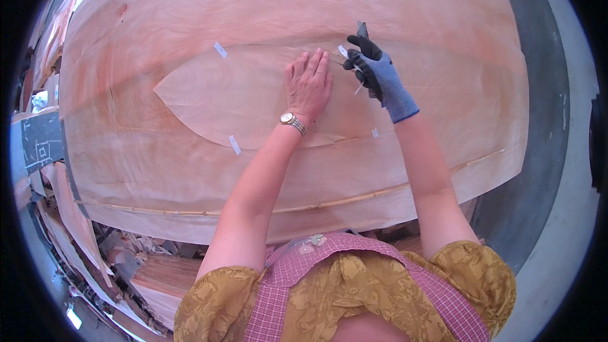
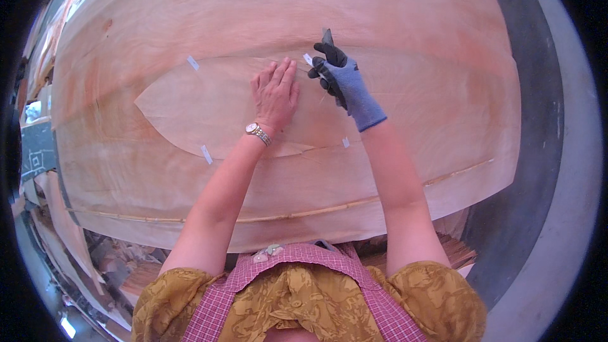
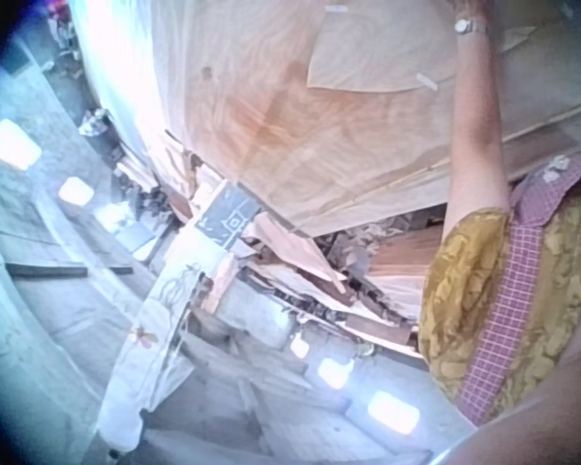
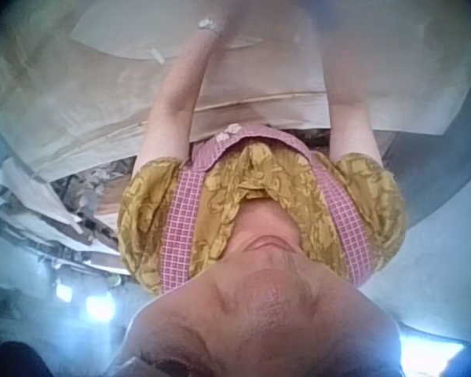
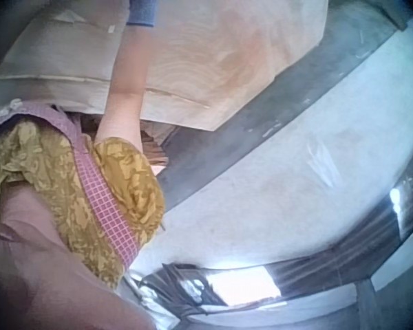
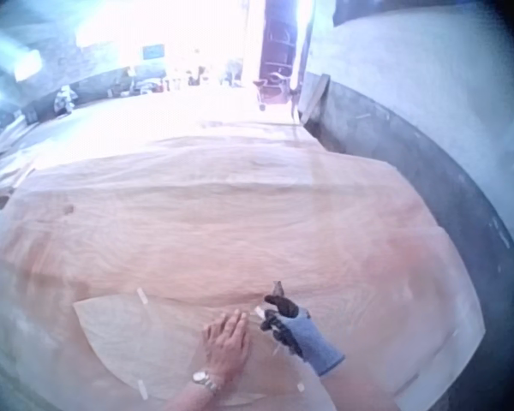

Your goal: The person selects a sheet of wood veneer, identifies a hole in a base sheet, and uses a cutter to carve out a patch shape from the new sheet to fit into the hole.

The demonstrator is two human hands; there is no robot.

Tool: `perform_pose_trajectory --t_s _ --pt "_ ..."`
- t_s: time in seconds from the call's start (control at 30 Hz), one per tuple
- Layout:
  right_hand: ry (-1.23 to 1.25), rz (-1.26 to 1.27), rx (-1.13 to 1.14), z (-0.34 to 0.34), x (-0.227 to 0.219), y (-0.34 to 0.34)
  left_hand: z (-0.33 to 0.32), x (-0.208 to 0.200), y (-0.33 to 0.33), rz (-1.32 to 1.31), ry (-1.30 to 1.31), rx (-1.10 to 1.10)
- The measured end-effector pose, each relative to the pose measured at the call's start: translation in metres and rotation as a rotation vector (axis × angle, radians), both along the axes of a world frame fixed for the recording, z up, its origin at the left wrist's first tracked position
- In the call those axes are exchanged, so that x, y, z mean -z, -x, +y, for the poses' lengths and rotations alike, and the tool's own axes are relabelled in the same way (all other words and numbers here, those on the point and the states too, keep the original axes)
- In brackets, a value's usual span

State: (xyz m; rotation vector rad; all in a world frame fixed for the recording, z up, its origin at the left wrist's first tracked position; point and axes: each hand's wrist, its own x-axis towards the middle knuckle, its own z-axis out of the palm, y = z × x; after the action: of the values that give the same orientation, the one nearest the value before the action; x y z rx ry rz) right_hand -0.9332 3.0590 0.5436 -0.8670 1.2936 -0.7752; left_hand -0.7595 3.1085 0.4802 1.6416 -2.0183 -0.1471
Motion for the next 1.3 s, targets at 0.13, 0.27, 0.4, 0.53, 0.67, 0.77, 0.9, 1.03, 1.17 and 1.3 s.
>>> perform_pose_trajectory --t_s 0.13,0.27,0.4,0.53,0.67,0.77,0.9,1.03,1.17,1.3 --pt "0.0 0.09 0.1 0.0 0.014 -0.019 -0.006 -0.008 0.0 0.069 0.007 -0.005" --pt "-0.009 0.121 0.171 -0.003 0.045 -0.017 -0.017 -0.021 -0.003 -0.048 -0.052 0.107" --pt "-0.104 0.184 0.057 0.01 0.022 -0.012 -0.025 -0.008 -0.008 -0.087 0.009 0.121" --pt "-0.202 0.177 -0.028 0.032 -0.008 0.001 -0.025 -0.001 -0.009 -0.07 0.029 0.104" --pt "-0.248 0.111 0.014 0.05 -0.013 0.005 -0.027 0.0 -0.006 -0.053 0.057 0.101" --pt "-0.235 0.145 0.052 0.059 0.004 0.013 -0.027 -0.006 -0.004 0.009 0.025 0.091" --pt "-0.19 0.197 0.1 0.063 0.014 0.012 -0.027 -0.016 -0.001 0.055 -0.034 0.047" --pt "-0.141 0.182 0.154 0.067 0.029 0.008 -0.021 -0.029 0.012 0.007 -0.096 -0.04" --pt "0.103 0.542 -0.014 0.06 0.044 0.009 -0.017 -0.022 0.017 -0.009 -0.036 -0.072" --pt "0.453 1.216 -0.361 0.041 0.021 0.0 -0.017 -0.015 0.015 -0.045 -0.036 -0.107"
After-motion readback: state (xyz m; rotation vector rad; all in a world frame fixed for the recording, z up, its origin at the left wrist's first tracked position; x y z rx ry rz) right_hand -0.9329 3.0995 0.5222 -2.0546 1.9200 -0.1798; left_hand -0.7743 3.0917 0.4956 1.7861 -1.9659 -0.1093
